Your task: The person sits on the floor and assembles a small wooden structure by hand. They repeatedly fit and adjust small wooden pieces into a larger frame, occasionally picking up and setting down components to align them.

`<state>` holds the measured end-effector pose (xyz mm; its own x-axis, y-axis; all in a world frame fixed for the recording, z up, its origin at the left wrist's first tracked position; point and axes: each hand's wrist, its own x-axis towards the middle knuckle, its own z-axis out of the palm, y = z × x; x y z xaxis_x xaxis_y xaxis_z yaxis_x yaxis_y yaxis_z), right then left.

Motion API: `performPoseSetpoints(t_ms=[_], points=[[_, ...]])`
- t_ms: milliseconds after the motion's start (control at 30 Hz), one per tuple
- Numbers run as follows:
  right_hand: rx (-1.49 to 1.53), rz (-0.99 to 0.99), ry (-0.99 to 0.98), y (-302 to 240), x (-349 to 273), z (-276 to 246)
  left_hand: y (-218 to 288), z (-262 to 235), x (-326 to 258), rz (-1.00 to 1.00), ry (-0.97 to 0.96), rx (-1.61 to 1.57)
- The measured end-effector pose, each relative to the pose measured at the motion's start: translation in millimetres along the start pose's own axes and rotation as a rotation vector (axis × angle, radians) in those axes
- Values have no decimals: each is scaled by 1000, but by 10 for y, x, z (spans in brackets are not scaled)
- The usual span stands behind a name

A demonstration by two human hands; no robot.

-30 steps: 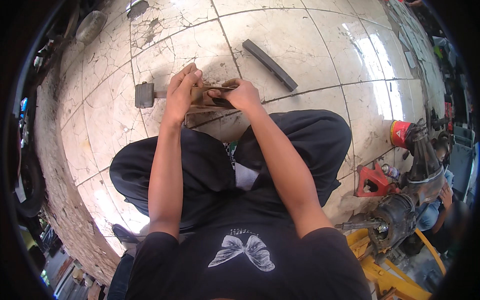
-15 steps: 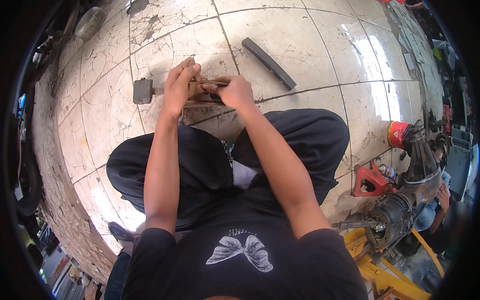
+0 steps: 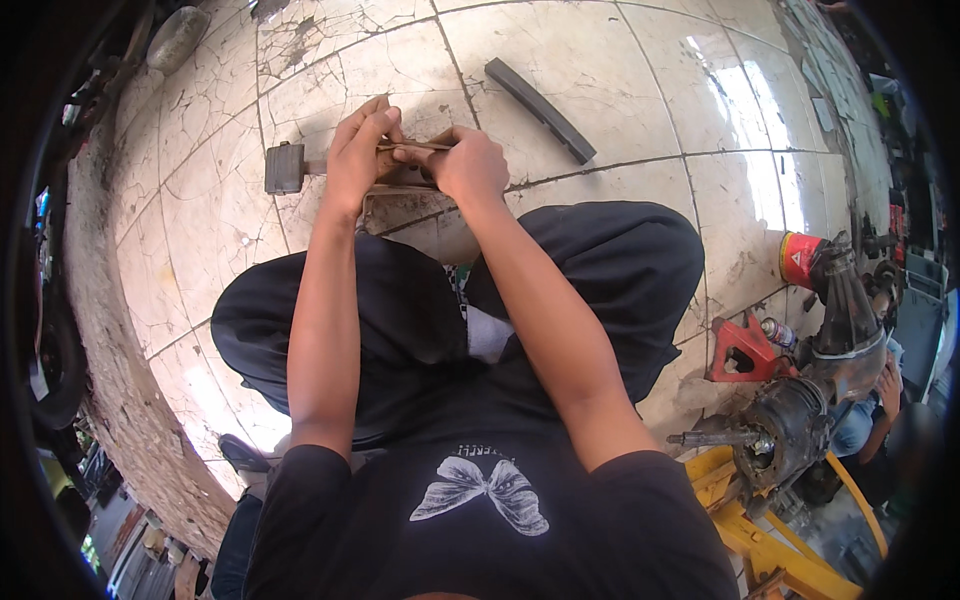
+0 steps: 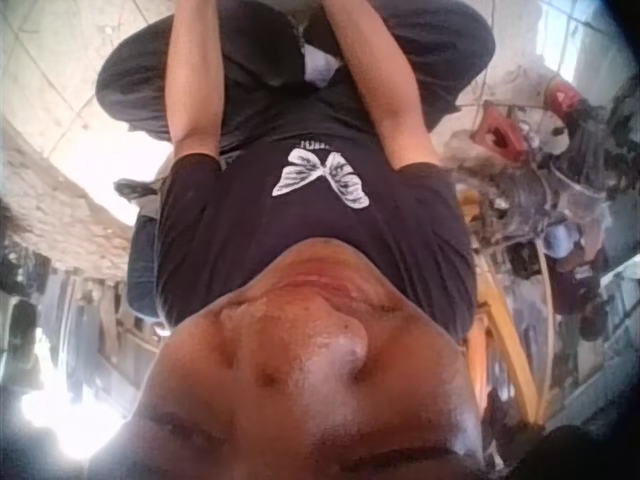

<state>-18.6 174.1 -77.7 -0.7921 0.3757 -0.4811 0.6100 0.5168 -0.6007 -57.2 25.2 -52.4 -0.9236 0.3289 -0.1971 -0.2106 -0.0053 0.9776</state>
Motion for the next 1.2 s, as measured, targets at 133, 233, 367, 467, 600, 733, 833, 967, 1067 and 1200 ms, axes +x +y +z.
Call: performPoseSetpoints(t_ms=[133,233,367,467,600,733,833,967,1067,1200], points=[[211,-235,-94,392,290,68,-94,27,-11,76,-24,-67],[277,-202,-163,463,362,26,-77,26,-23,82,-40,-35],[-62,-24,8,2,23,-11,-46,-9,-18,4,-25,-84],[-54,-86,15,55,69,-1,-27,-55,-31,36,-50,-75],[-15,-102,-34,118,185,12,-217,-198,10,221,54,-534],[-24,-113,25,122,151,35,-525,-507,-157,53,94,281],[42,-82,7,171,225,49,-470,-412,-115,-18,97,186],[157,-219,1,405,356,206,-426,-334,-54,-153,157,281],[359,-284,-49,531,323,267,-428,-301,-65,-222,108,146],[396,-230,-92,458,228,221,-613,-374,-2,-233,58,-129]])
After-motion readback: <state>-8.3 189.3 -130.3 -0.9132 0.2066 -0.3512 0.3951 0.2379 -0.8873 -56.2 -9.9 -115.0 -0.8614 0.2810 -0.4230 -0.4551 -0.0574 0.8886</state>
